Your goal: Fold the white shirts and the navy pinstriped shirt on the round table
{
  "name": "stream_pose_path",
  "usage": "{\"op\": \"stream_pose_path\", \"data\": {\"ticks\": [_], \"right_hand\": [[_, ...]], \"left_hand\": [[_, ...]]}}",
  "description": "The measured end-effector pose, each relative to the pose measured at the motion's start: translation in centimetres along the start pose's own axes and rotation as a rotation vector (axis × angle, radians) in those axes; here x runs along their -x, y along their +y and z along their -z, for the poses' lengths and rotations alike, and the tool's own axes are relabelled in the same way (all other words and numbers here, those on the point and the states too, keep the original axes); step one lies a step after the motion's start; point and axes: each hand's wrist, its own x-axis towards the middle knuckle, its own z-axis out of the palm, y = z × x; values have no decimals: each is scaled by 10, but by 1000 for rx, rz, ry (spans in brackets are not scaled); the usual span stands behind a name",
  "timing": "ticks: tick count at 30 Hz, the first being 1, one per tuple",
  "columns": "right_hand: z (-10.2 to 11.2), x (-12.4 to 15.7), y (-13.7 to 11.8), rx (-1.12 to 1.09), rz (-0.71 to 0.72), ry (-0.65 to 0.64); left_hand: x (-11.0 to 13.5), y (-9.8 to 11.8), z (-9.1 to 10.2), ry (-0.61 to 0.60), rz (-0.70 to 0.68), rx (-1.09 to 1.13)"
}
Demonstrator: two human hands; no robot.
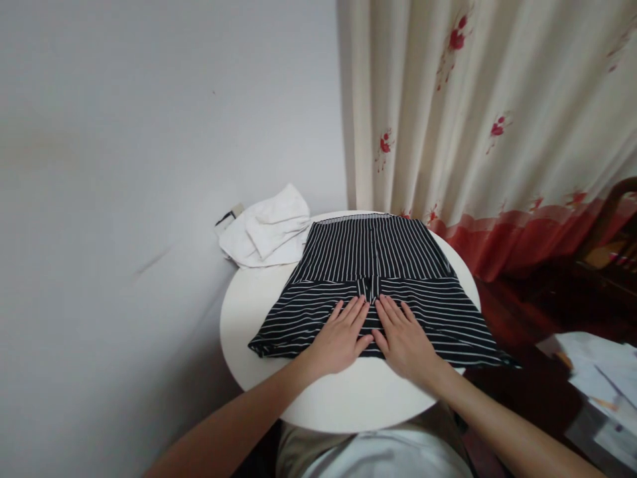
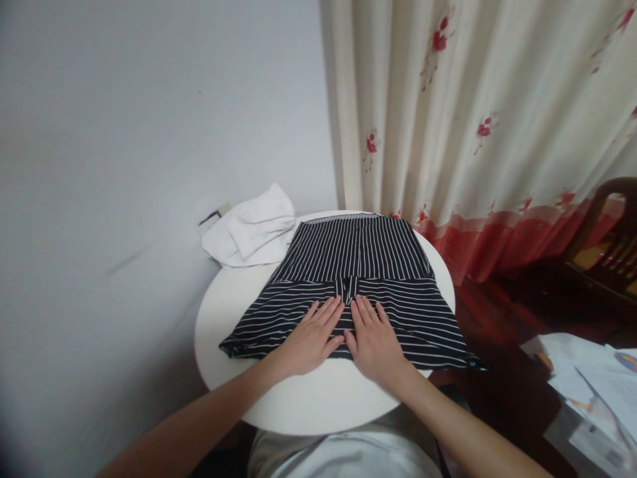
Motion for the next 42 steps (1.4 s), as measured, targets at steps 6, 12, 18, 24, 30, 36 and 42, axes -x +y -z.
{"op": "stream_pose_path", "data": {"ticks": [6,12,18,24,30,36,42], "right_hand": [[5,24,22,42,-58,20],[19,48,46,101,-116,7],[23,77,77,186,-166,53],[42,109,101,160,-184,77],[56,141,104,34,-36,144],[34,149,125,93,50,289],[38,148,148,19,185,316]], "left_hand": [[38,-37,4,-8,93,-18],[94,-77,11,30,189,-79],[129,-91,15,57,237,-86],[151,-104,31,37,154,-21],[160,-109,48,103,56,-11],[154,-107,57,66,-47,-83],[164,-113,60,38,-2,-19]]}}
